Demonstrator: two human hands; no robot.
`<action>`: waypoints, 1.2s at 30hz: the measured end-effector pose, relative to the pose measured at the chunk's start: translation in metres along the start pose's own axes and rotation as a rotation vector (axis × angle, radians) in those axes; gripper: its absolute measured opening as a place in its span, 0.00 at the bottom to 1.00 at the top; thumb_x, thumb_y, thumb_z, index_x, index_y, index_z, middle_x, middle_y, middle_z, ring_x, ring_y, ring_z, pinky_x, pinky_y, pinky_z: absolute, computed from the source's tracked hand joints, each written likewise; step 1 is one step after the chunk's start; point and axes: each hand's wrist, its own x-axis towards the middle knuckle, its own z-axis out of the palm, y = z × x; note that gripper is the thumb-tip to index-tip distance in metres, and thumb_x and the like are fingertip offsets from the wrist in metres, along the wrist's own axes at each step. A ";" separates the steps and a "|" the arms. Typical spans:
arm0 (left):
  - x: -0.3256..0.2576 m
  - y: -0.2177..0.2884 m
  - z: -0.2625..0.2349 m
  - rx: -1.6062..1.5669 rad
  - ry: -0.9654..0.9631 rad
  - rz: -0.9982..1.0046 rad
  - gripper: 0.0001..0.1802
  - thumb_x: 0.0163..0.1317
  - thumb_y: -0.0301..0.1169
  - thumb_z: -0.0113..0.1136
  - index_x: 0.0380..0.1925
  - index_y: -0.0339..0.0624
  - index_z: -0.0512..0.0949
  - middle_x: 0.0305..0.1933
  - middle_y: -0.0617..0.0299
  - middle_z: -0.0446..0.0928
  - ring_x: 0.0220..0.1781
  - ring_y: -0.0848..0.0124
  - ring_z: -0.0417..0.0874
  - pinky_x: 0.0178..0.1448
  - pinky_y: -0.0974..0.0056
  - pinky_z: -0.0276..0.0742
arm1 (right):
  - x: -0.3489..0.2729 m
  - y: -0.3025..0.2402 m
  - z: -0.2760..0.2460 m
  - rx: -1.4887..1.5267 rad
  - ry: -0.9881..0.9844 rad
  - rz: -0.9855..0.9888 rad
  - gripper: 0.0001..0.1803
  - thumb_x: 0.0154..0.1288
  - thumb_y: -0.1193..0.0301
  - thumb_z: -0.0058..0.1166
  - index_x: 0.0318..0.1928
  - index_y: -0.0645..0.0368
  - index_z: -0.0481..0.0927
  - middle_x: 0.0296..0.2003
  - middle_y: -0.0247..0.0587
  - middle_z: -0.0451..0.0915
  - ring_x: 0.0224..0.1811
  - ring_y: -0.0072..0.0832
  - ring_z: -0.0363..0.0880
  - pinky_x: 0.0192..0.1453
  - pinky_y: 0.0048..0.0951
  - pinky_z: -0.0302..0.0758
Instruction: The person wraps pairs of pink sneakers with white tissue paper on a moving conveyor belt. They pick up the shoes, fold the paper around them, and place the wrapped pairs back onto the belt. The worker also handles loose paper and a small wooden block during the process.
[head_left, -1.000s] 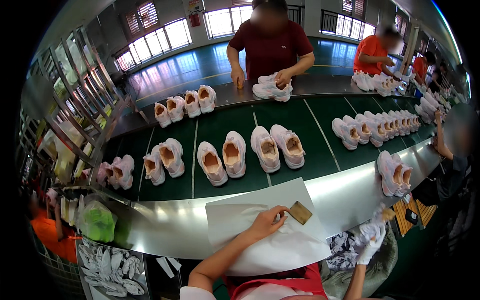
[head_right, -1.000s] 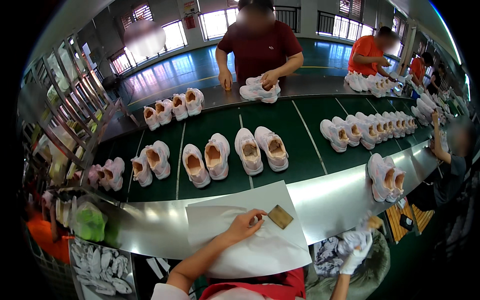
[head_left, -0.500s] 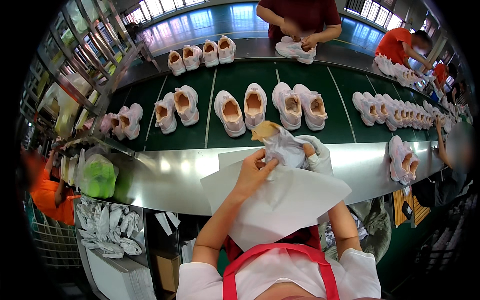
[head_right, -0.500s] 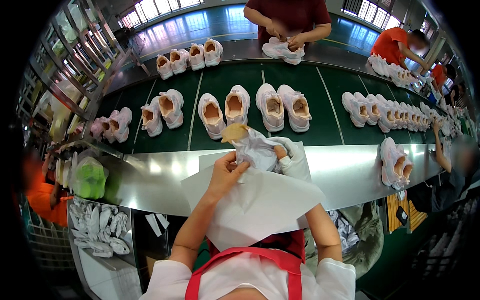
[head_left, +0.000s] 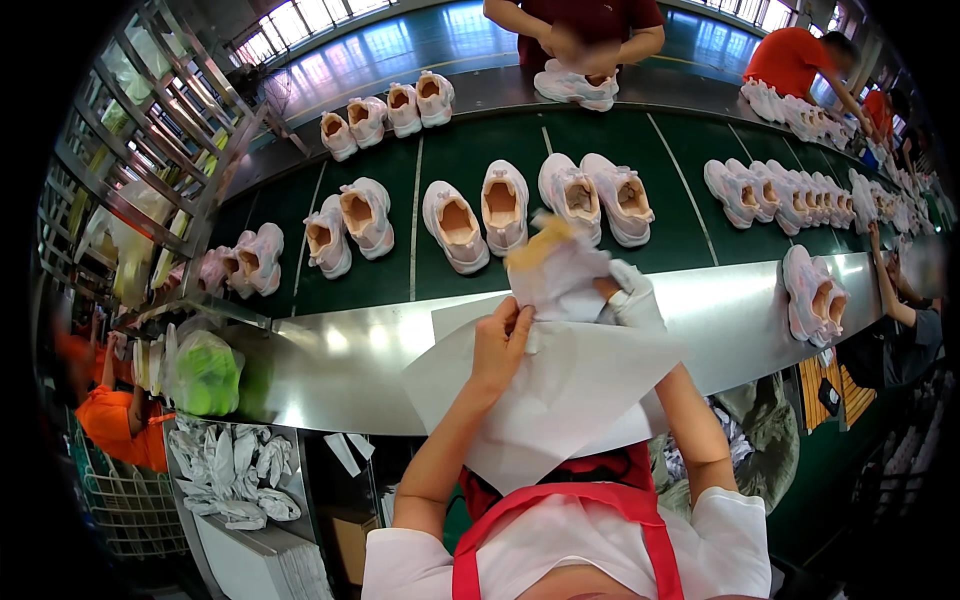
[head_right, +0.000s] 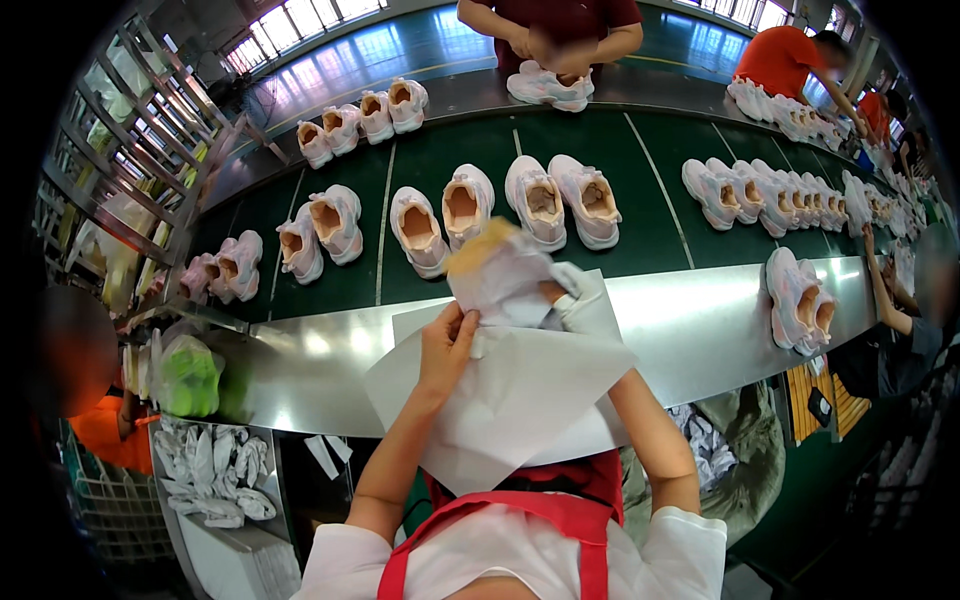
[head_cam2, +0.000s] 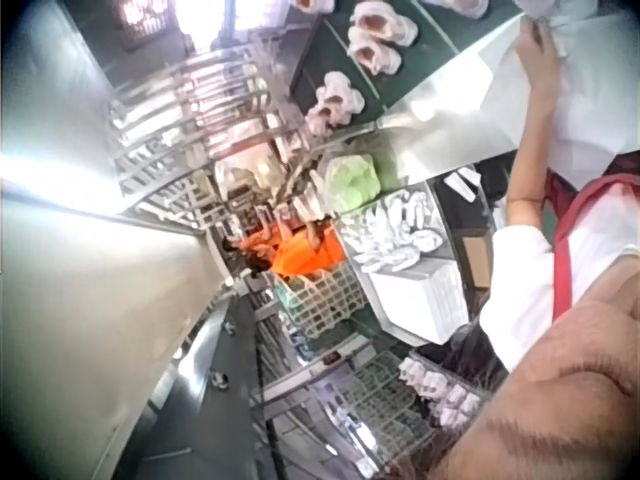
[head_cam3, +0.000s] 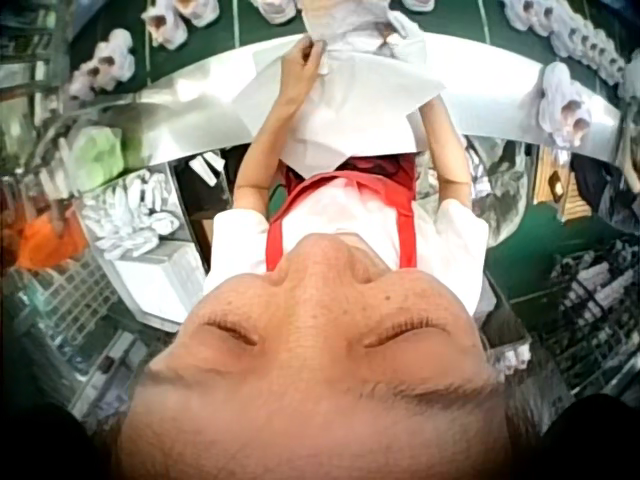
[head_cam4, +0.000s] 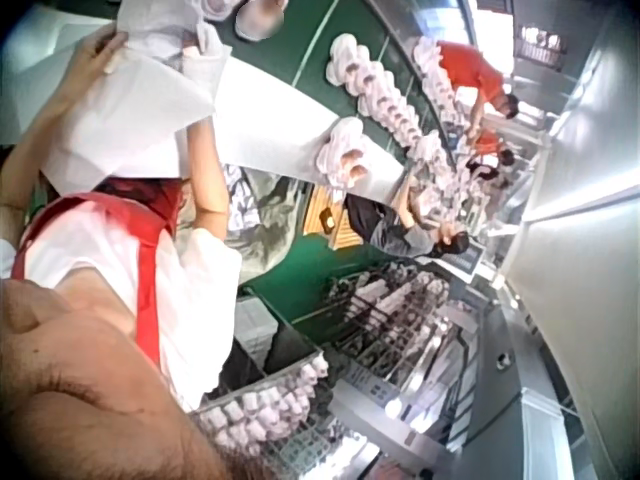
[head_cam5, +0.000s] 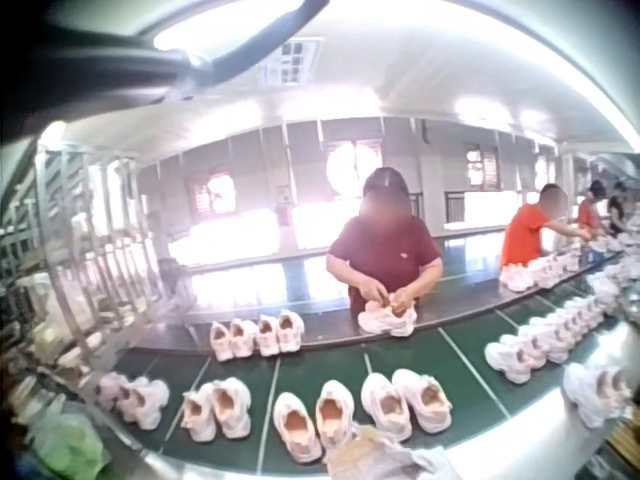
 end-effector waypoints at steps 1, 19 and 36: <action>0.001 -0.002 -0.002 0.053 0.010 0.003 0.10 0.65 0.31 0.55 0.29 0.34 0.74 0.18 0.65 0.71 0.21 0.76 0.69 0.26 0.68 0.65 | 0.004 0.005 -0.005 -0.050 0.078 -0.091 0.15 0.65 0.71 0.52 0.50 0.64 0.77 0.34 0.29 0.77 0.35 0.16 0.70 0.41 0.18 0.67; -0.005 0.066 0.013 0.641 -0.124 0.846 0.13 0.48 0.31 0.67 0.21 0.39 0.70 0.42 0.55 0.78 0.27 0.62 0.76 0.32 0.62 0.72 | -0.002 -0.025 0.018 -0.829 -0.206 -0.279 0.09 0.55 0.69 0.54 0.38 0.52 0.76 0.30 0.48 0.80 0.34 0.46 0.79 0.37 0.42 0.74; 0.003 0.017 -0.034 0.851 -0.044 0.981 0.20 0.57 0.39 0.61 0.14 0.45 0.64 0.60 0.58 0.73 0.63 0.60 0.70 0.70 0.51 0.57 | 0.017 -0.012 -0.024 -0.455 -0.534 -0.047 0.14 0.57 0.71 0.59 0.43 0.63 0.80 0.34 0.44 0.83 0.34 0.29 0.79 0.42 0.27 0.74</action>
